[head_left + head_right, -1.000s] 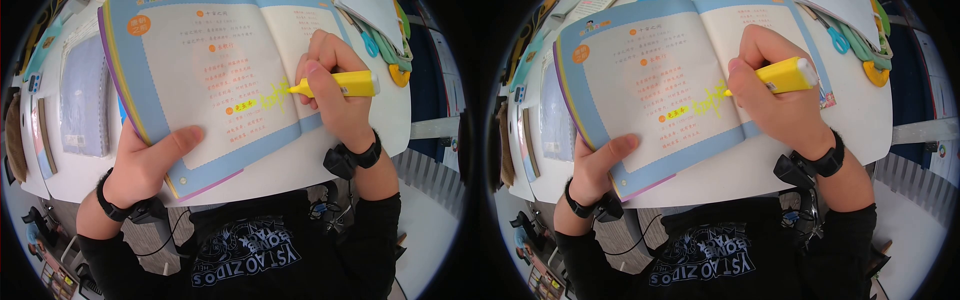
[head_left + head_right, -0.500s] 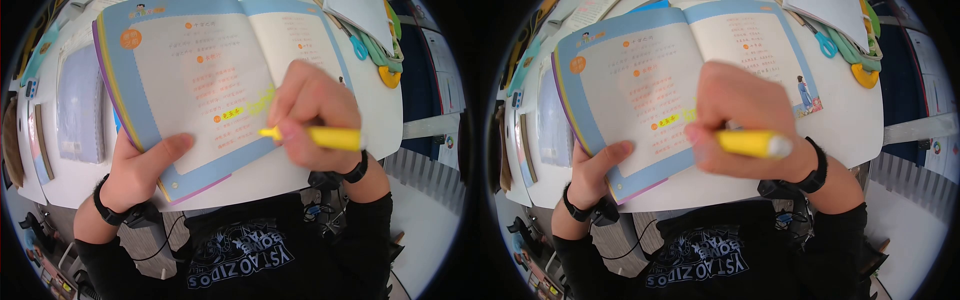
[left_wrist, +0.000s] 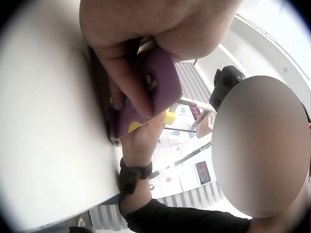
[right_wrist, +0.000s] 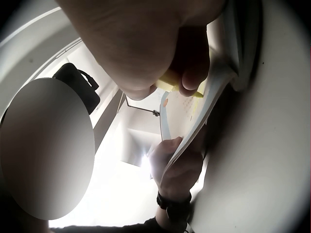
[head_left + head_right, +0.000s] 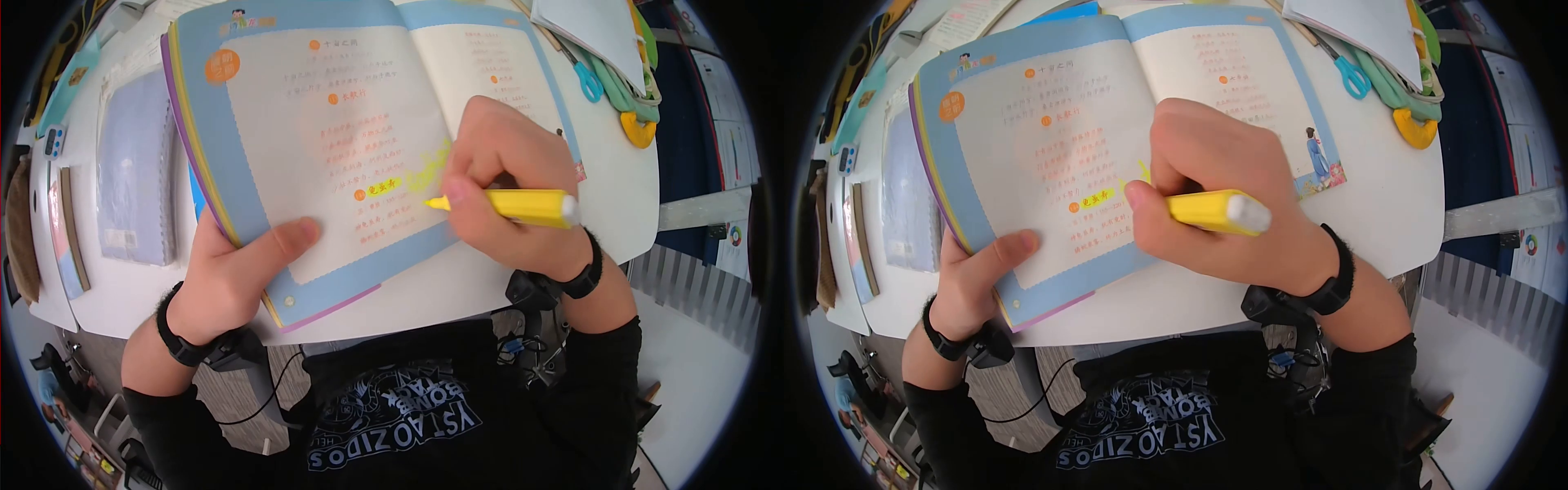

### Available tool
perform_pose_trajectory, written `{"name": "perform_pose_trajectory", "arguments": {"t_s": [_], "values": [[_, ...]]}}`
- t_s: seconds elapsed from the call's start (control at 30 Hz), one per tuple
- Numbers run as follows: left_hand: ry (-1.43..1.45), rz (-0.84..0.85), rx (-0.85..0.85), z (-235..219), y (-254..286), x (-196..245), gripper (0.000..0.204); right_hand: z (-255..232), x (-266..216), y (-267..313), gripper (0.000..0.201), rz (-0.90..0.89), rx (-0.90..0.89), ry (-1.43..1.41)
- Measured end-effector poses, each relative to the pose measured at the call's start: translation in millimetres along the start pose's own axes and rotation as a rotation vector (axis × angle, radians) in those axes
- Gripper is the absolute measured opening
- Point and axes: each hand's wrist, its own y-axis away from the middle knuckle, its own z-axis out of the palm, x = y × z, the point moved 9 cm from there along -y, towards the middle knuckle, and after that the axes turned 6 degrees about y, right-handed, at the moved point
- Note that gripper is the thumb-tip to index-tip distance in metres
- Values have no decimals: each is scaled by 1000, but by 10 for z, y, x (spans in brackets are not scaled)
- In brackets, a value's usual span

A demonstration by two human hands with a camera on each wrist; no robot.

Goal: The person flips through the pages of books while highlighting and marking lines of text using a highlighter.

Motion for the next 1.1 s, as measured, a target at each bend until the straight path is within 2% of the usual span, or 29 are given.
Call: {"name": "perform_pose_trajectory", "arguments": {"t_s": [0.3, 0.37, 0.57, 0.6, 0.67, 0.8, 0.9, 0.97, 1.0, 1.07, 1.1], "values": [[-22, 44, -31, -1, -11, 15, 36, 80, 38, 19, 30, 56, -112, -52], [-34, 37, -18, -32, -7, -3, 35, -7, 107, 30, 30, 125, 29, -92], [-49, -19, -14, -25, 14, -8, 33, -41, 174, 38, 29, 180, 37, -66], [-33, -22, -16, -25, 10, -16, 33, -53, 170, 37, 29, 176, 40, -64], [-23, -9, -17, -23, -6, -8, 33, -30, 57, 2, 28, 31, 1, 28], [-59, 66, 22, -42, -13, 32, 33, -15, 27, -15, 28, 27, 2, 39], [-61, 37, 16, -56, 8, 22, 32, -6, 36, 8, 28, 71, -21, -18], [-63, 29, 2, -39, 14, 27, 30, 47, -62, -4, 25, -53, -169, 106], [-58, 18, 4, -31, 18, 6, 30, 54, -49, 26, 25, -44, -174, 101], [-39, 13, 10, -22, 6, 31, 30, -35, 135, 41, 25, 151, -92, 48], [-47, 16, 21, -35, 2, 25, 31, -46, 176, 68, 24, 179, -106, 34]]}}
